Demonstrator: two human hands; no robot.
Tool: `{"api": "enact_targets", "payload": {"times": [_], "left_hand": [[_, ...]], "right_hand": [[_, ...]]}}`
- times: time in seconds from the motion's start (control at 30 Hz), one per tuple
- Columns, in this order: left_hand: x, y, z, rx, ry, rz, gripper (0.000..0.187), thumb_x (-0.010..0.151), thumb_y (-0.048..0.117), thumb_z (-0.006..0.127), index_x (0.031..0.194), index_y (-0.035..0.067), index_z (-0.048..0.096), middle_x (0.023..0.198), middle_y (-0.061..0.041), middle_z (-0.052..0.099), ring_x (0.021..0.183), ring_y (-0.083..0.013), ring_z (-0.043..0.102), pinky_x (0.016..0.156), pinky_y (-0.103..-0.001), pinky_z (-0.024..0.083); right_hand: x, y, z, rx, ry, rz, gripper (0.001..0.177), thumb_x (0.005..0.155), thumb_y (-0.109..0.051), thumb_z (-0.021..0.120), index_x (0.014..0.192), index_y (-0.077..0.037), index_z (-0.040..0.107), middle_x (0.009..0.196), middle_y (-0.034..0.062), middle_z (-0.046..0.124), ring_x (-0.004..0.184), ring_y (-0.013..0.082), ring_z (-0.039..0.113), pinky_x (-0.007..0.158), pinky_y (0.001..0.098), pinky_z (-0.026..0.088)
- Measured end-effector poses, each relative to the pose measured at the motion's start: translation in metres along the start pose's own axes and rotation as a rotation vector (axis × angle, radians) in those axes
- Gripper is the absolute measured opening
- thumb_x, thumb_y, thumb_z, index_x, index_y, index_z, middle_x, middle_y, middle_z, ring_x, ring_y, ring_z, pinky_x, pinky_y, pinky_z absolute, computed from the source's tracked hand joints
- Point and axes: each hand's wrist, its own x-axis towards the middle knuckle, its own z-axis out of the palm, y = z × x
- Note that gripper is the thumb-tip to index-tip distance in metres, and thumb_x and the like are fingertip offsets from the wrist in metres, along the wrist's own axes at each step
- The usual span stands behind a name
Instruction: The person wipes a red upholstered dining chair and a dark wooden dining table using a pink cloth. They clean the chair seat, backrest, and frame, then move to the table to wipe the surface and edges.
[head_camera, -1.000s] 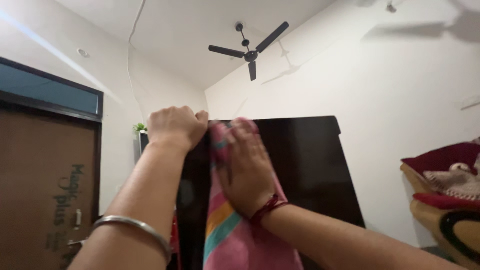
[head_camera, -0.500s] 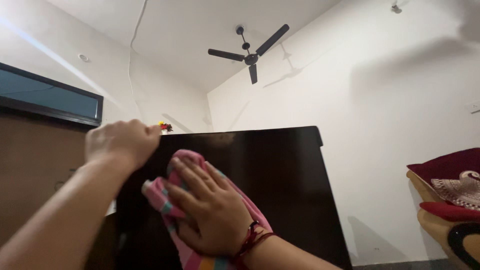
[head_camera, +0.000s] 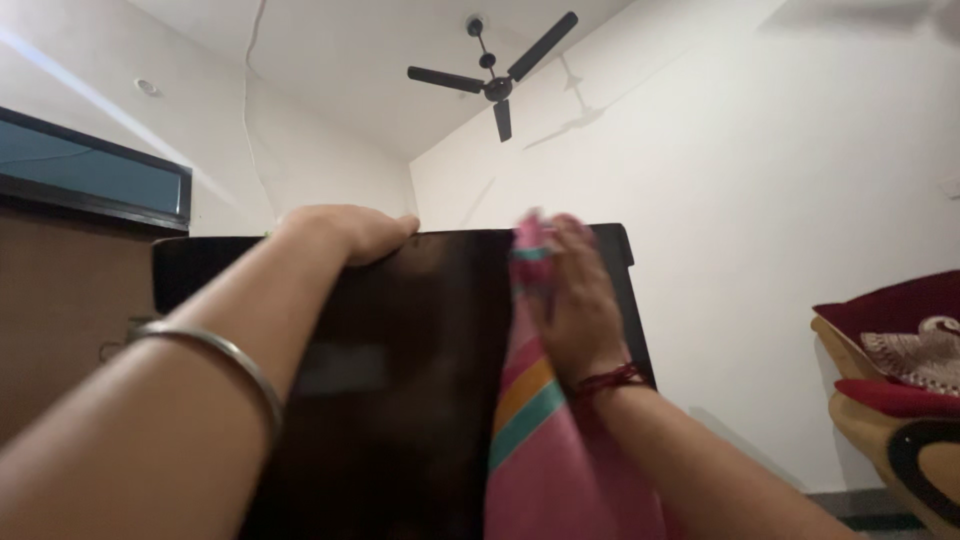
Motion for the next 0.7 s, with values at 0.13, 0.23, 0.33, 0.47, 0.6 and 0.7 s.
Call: {"api": "enact_targets", "payload": {"times": [0.13,0.23,0.33,0.47,0.6,0.7], "left_hand": [[-0.027,0.023,0.002,0.117,0.081,-0.08,0.071,0.099,0.066,0.031,0.145,0.02,0.06,0.156,-0.007,0.051,0.147,-0.0281,0.045,0.122,-0.047,0.03],[-0.033,0.028,0.003,0.105,0.059,-0.097,0.07,0.1,0.063,0.029,0.14,0.02,0.066,0.153,-0.007,0.056,0.143,-0.0276,0.05,0.121,-0.047,0.033],[-0.026,0.025,0.006,0.105,0.043,-0.03,0.071,0.099,0.064,0.03,0.139,0.018,0.066,0.151,-0.009,0.059,0.139,-0.0295,0.055,0.117,-0.044,0.04],[-0.007,-0.004,-0.009,-0.008,-0.075,0.092,0.073,0.095,0.068,0.038,0.138,0.018,0.069,0.148,-0.01,0.06,0.136,-0.031,0.057,0.116,-0.043,0.039],[-0.003,-0.06,-0.017,-0.173,-0.064,0.069,0.067,0.097,0.058,0.041,0.139,0.013,0.067,0.147,-0.011,0.061,0.135,-0.0301,0.058,0.115,-0.045,0.04],[-0.005,-0.066,-0.01,0.084,0.091,-0.024,0.068,0.099,0.06,0.03,0.143,0.016,0.058,0.153,-0.01,0.049,0.142,-0.032,0.044,0.117,-0.049,0.032]], "right_hand": [[-0.021,0.054,0.012,-0.052,0.053,0.307,0.058,0.102,-0.035,0.055,0.15,-0.005,0.042,0.153,0.0234,0.046,0.143,0.0415,0.045,0.117,0.0516,0.038],[-0.035,0.064,0.019,-0.13,0.111,0.42,0.063,0.1,-0.038,0.055,0.15,-0.003,0.039,0.152,0.0266,0.045,0.141,0.0439,0.044,0.113,0.0529,0.039],[-0.041,0.052,0.023,-0.193,0.134,0.499,0.064,0.096,-0.036,0.055,0.148,-0.002,0.04,0.153,0.0274,0.043,0.142,0.0441,0.042,0.114,0.0523,0.038],[-0.046,0.014,0.039,-0.35,0.094,0.311,0.064,0.1,-0.033,0.05,0.153,0.001,0.035,0.159,0.026,0.039,0.149,0.0406,0.037,0.119,0.0496,0.035],[-0.041,-0.064,0.054,-0.465,0.082,0.091,0.067,0.105,-0.033,0.045,0.158,0.004,0.029,0.164,0.026,0.034,0.154,0.0393,0.03,0.125,0.0485,0.028],[-0.026,-0.15,0.056,-0.201,0.079,0.049,0.068,0.1,-0.043,0.047,0.155,-0.004,0.035,0.16,0.0251,0.033,0.152,0.0394,0.026,0.125,0.0513,0.018]]}}
